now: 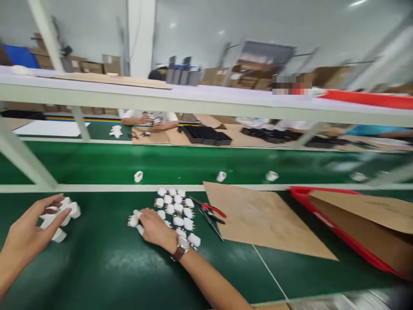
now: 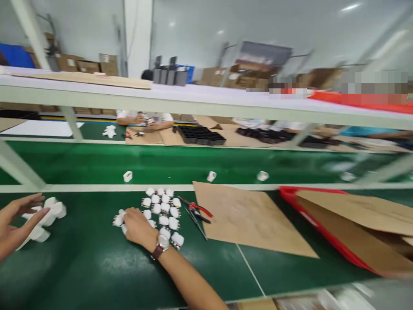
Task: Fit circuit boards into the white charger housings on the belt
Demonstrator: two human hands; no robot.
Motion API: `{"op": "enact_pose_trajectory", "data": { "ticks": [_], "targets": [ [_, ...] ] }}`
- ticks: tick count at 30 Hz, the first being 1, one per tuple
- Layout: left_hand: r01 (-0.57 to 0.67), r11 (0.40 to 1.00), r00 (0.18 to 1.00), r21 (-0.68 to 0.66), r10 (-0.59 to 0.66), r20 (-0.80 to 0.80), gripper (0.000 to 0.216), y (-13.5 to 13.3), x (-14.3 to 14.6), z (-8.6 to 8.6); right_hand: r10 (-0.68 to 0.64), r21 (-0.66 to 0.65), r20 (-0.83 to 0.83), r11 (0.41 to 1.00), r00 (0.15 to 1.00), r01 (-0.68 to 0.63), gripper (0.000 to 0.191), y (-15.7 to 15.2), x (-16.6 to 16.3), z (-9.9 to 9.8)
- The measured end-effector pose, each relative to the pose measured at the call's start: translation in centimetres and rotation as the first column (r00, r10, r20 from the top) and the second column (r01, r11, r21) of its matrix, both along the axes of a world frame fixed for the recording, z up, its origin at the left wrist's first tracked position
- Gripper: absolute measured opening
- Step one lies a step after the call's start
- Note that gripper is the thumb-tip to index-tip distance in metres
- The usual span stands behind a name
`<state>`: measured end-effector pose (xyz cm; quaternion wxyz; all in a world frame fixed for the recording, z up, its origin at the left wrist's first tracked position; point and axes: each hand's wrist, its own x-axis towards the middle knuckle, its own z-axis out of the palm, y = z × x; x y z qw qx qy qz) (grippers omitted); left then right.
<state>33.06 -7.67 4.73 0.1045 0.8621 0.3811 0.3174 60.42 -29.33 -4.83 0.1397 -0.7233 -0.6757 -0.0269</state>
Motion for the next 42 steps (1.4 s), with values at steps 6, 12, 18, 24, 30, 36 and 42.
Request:
{"op": "enact_pose_trajectory", "data": {
  "ticks": [6, 12, 18, 24, 30, 36, 42],
  "targets": [
    [-0.027, 0.982, 1.0, 0.186, 0.025, 0.015, 0.031, 0.6, -5.2, -1.6, 0.009, 0.041, 0.052, 0.999, 0.999, -0.012, 0.013, -0.9, -1.5, -1.2],
    [0.215, 0.922, 0.965, 0.321, -0.151, -0.214, 0.021, 2.0, -4.2, -5.6, 0.002, 0.102, 0.188, 0.995, 0.982, -0.022, 0.016, -0.1, -1.7, -3.6],
    [0.302, 0.922, 0.934, 0.241, -0.235, -0.27, 0.013, 3.1, 1.6, -7.1, -0.028, 0.095, 0.158, 0.995, 0.987, 0.013, 0.017, -0.2, -1.9, -3.3],
    [0.674, 0.709, 0.715, -0.208, -0.697, -0.061, 0.008, -2.0, 7.0, -7.8, -0.044, 0.066, 0.116, 0.997, 0.992, 0.037, 0.024, -0.8, -2.0, -2.6],
    [0.627, 0.702, 0.765, -0.338, -0.636, 0.099, 0.063, -4.1, 7.6, -10.7, 0.007, 0.17, -0.031, 0.985, 1.0, -0.001, 0.028, -0.9, -1.5, -2.7],
    [0.581, 0.666, 0.802, -0.467, -0.567, 0.189, 0.074, -4.3, 7.2, -12.8, 0.087, 0.375, -0.222, 0.927, 0.971, 0.003, 0.031, -0.4, -1.8, -1.1],
    [0.55, 0.646, 0.8, -0.529, -0.59, 0.111, 0.107, -3.3, 6.7, -11.7, 0.128, 0.407, -0.259, 0.913, 0.958, -0.012, 0.033, -0.3, -2.0, 0.0]
  ]
}}
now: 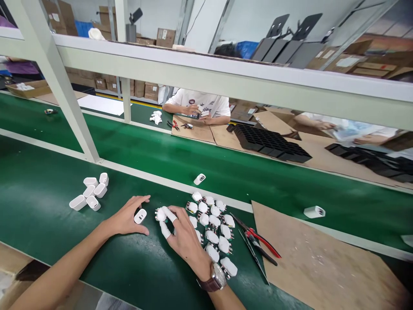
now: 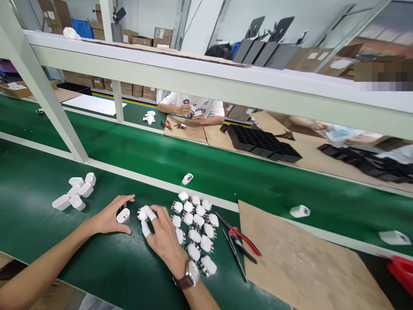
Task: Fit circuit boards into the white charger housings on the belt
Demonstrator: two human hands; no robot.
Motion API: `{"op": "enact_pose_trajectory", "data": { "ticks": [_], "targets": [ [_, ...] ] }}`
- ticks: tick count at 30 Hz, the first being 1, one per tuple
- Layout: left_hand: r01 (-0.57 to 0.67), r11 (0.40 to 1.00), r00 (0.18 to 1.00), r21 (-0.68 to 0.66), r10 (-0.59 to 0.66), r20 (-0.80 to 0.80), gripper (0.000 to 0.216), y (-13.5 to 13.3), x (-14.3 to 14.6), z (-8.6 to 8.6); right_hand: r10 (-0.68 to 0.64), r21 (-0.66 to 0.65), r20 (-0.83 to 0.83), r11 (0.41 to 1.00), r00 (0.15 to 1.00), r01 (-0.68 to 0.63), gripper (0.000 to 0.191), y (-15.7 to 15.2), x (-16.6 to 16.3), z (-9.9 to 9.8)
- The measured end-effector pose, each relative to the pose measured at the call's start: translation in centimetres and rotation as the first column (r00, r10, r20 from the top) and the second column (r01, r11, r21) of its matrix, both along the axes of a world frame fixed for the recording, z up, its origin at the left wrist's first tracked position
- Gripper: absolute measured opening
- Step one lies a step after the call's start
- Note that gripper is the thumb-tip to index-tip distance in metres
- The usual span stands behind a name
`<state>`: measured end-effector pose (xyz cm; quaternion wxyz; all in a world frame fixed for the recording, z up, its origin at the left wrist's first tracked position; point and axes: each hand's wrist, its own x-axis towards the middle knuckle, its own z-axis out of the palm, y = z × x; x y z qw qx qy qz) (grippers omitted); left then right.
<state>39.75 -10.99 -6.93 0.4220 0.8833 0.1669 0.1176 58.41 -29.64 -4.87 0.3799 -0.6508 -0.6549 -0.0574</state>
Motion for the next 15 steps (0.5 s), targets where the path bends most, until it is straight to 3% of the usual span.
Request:
{"op": "enact_pose_trajectory", "data": {
  "ticks": [3, 5, 9, 15],
  "targets": [
    [0.113, 0.993, 0.994, -0.02, -0.113, -0.004, 0.068, 0.5, -0.2, 0.4, -0.001, 0.01, -0.035, 1.0, 0.999, 0.001, 0.041, -0.2, -0.1, 0.2],
    [0.121, 0.992, 0.992, 0.037, -0.122, 0.033, 0.051, 0.2, 0.1, 0.1, 0.016, 0.01, -0.073, 1.0, 0.997, -0.015, 0.049, -0.5, -0.4, 0.2],
    [0.029, 0.984, 0.993, 0.175, -0.048, 0.105, 0.057, -1.3, 0.7, -1.0, 0.091, 0.012, -0.119, 0.996, 0.989, -0.091, 0.053, -0.9, -1.2, 0.3],
    [0.032, 0.988, 0.997, 0.149, -0.043, 0.07, 0.071, -2.6, 0.6, -1.0, 0.146, 0.045, -0.099, 0.989, 0.984, -0.143, 0.055, -0.9, -1.7, 0.1]
  ]
}}
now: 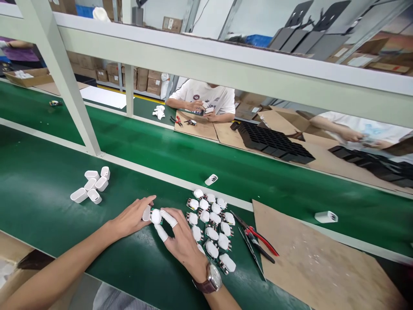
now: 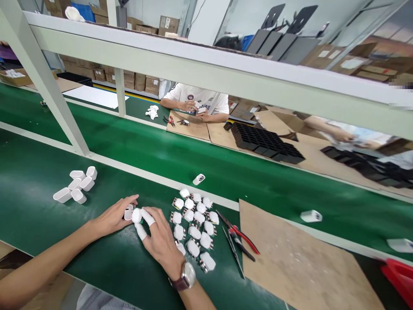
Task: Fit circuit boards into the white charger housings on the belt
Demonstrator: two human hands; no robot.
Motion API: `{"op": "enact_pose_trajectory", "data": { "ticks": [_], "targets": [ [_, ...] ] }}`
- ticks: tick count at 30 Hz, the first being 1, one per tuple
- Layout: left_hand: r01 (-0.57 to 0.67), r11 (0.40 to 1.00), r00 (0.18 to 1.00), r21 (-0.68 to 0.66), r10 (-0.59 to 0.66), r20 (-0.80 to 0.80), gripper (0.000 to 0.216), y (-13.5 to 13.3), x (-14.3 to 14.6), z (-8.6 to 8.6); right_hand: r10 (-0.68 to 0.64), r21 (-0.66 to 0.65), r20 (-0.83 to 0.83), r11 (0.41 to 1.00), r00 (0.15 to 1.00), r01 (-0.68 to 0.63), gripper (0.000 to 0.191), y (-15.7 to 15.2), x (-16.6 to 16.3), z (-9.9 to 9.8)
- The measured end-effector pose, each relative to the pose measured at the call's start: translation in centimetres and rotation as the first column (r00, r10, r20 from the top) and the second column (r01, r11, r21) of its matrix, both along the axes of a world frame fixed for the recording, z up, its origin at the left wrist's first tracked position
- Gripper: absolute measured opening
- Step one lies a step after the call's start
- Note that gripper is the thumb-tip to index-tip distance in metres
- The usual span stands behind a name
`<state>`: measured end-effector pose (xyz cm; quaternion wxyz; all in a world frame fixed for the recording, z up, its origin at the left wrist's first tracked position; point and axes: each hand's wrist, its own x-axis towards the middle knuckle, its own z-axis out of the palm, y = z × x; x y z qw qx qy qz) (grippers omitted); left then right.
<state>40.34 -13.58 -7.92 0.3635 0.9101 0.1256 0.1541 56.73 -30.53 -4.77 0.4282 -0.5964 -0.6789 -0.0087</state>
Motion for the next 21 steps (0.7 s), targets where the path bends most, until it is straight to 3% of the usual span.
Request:
{"op": "enact_pose_trajectory", "data": {
  "ticks": [12, 21],
  "targets": [
    [0.032, 0.999, 0.995, 0.035, -0.029, -0.093, 0.085, -0.2, 0.1, 0.3, 0.042, -0.03, 0.164, 0.999, 0.986, -0.038, 0.057, 0.1, 0.3, -0.9],
    [0.055, 0.997, 0.998, 0.046, -0.053, -0.046, 0.089, -0.3, 0.0, -0.1, 0.01, -0.099, 0.247, 0.995, 0.969, 0.015, 0.041, 0.5, 0.1, -1.1]
  ]
}}
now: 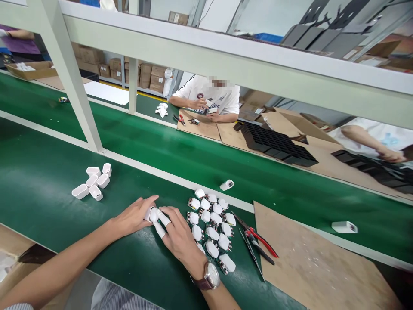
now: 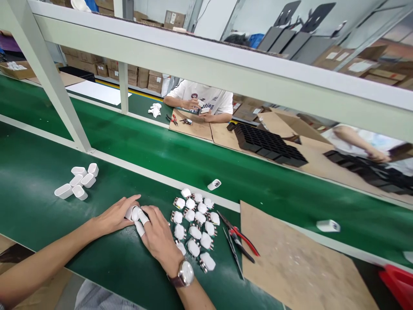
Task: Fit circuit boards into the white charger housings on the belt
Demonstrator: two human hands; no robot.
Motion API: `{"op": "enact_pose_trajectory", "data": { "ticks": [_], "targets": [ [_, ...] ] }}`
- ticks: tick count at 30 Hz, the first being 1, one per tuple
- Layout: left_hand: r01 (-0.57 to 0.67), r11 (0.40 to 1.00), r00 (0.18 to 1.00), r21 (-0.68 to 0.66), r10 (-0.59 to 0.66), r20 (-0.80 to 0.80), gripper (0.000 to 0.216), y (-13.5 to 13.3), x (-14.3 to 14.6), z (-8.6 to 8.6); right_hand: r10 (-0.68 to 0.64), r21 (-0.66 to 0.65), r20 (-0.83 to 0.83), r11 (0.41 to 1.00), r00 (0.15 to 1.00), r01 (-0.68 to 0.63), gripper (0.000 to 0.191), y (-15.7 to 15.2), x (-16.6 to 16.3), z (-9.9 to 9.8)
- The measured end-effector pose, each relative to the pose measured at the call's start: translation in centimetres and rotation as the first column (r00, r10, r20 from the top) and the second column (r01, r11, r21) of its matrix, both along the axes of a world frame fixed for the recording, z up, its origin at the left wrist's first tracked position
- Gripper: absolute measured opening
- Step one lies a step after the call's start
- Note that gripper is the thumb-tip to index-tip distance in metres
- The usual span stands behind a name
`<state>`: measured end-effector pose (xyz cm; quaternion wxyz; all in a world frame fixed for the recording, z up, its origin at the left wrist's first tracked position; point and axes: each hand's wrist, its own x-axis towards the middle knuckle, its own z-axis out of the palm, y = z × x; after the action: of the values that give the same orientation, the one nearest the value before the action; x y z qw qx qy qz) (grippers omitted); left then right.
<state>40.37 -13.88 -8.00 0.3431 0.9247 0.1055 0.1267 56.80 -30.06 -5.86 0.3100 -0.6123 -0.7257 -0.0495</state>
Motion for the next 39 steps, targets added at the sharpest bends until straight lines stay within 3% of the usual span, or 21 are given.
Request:
{"op": "enact_pose_trajectory", "data": {
  "ticks": [6, 11, 18, 22, 29, 31, 34, 39],
  "targets": [
    [0.004, 1.0, 1.0, 0.011, -0.004, 0.018, 0.087, 0.2, 0.2, -0.3, 0.014, -0.092, 0.031, 0.996, 0.999, -0.012, 0.04, 0.0, -0.1, 1.0],
    [0.029, 0.988, 0.999, -0.151, -0.031, -0.008, 0.095, 0.2, 0.1, -0.5, 0.039, -0.081, -0.073, 0.996, 0.997, -0.045, 0.041, 0.0, -0.3, 1.4],
    [-0.001, 0.97, 1.0, -0.241, -0.006, -0.028, 0.088, 0.3, 0.1, -0.9, 0.037, -0.06, -0.109, 0.997, 0.993, -0.044, 0.011, 0.9, -0.8, 0.5],
    [0.003, 0.965, 0.999, -0.262, -0.013, -0.035, 0.093, 0.4, -0.1, -1.2, 0.034, -0.086, -0.178, 0.995, 0.983, -0.05, 0.03, 1.3, -0.4, 0.1],
    [0.032, 0.969, 0.999, -0.246, -0.029, 0.015, 0.097, 0.5, -0.5, -0.9, 0.072, -0.033, 0.015, 0.997, 0.997, -0.071, 0.018, 1.9, -0.6, 0.2],
    [0.019, 0.972, 1.0, -0.233, -0.014, 0.022, 0.093, 0.3, -0.6, -0.5, 0.052, -0.033, 0.07, 0.998, 0.996, -0.05, 0.013, 1.9, -0.7, 0.2],
    [-0.038, 0.976, 0.999, -0.213, 0.044, 0.025, 0.076, 0.0, -1.3, 0.1, 0.015, -0.061, 0.026, 0.998, 1.0, -0.013, 0.011, 1.8, -0.5, 0.1],
    [-0.102, 0.987, 0.992, -0.128, 0.111, 0.067, 0.045, -0.7, -2.9, 0.4, -0.026, -0.075, -0.13, 0.997, 0.991, 0.017, 0.03, 1.2, 0.4, 0.5]
  ]
}}
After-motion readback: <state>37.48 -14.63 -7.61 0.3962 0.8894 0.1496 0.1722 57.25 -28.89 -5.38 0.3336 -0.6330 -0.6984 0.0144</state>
